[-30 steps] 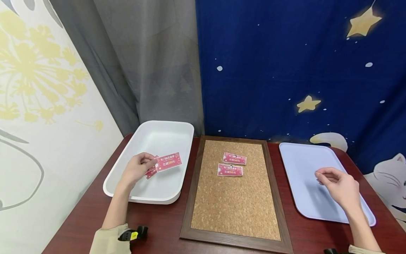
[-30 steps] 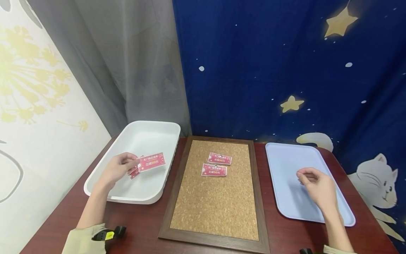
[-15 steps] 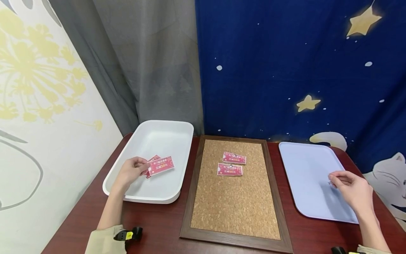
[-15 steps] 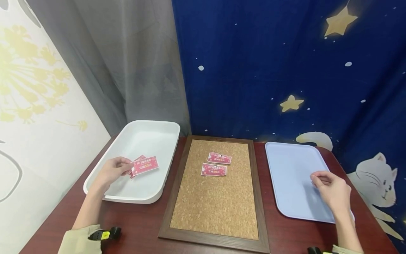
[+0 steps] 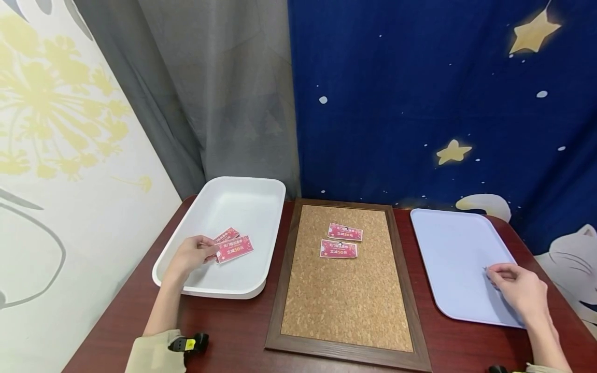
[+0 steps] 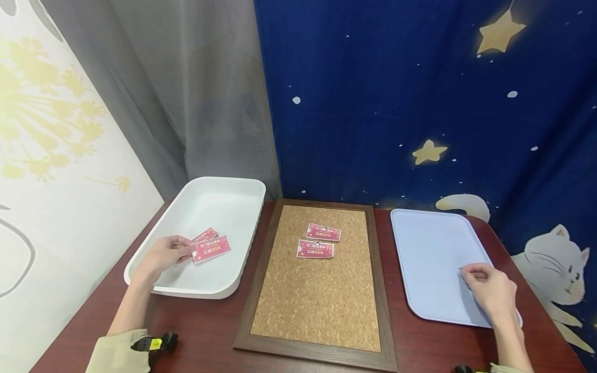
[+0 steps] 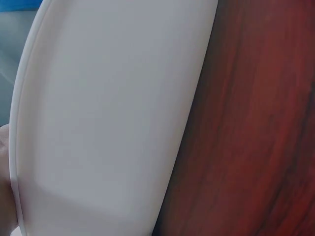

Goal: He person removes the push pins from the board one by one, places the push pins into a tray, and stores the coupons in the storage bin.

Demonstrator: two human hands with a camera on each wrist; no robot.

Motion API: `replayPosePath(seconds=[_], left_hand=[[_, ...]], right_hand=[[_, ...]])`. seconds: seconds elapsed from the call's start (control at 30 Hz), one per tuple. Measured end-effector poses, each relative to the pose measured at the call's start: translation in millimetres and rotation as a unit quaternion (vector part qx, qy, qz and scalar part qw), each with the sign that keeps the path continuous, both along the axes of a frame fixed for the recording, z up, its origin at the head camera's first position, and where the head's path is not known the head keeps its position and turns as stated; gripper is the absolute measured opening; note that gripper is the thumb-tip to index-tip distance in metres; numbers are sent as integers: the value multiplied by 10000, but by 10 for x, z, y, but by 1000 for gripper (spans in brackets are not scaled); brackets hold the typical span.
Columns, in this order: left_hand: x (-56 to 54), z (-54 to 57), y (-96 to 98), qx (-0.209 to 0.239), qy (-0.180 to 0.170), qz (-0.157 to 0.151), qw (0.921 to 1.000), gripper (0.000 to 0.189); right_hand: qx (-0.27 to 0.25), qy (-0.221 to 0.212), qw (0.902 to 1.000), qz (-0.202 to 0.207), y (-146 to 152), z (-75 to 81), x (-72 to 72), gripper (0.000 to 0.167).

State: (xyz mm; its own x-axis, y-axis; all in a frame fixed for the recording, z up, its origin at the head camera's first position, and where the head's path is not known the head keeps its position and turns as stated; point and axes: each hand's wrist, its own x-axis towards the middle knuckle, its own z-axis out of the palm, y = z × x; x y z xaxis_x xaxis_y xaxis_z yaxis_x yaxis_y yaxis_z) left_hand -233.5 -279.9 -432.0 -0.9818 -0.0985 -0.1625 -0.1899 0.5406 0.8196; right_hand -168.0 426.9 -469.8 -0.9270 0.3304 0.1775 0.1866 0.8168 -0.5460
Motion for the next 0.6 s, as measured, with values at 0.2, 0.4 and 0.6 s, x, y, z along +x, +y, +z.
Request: replayPosePath(seconds=[0.2, 0.4, 0.6], left_hand=[[-5, -24, 6, -110, -163, 118, 9997, 22], [17, -7, 15, -269, -227, 178, 9992, 22], [34, -2, 17, -292, -173, 201, 9992, 22]], right_hand=[[74, 0, 10000, -25, -9, -25, -17, 24], [140, 34, 9999, 60, 4, -61, -40, 19], [121, -50, 9999, -8, 1, -54, -40, 19]])
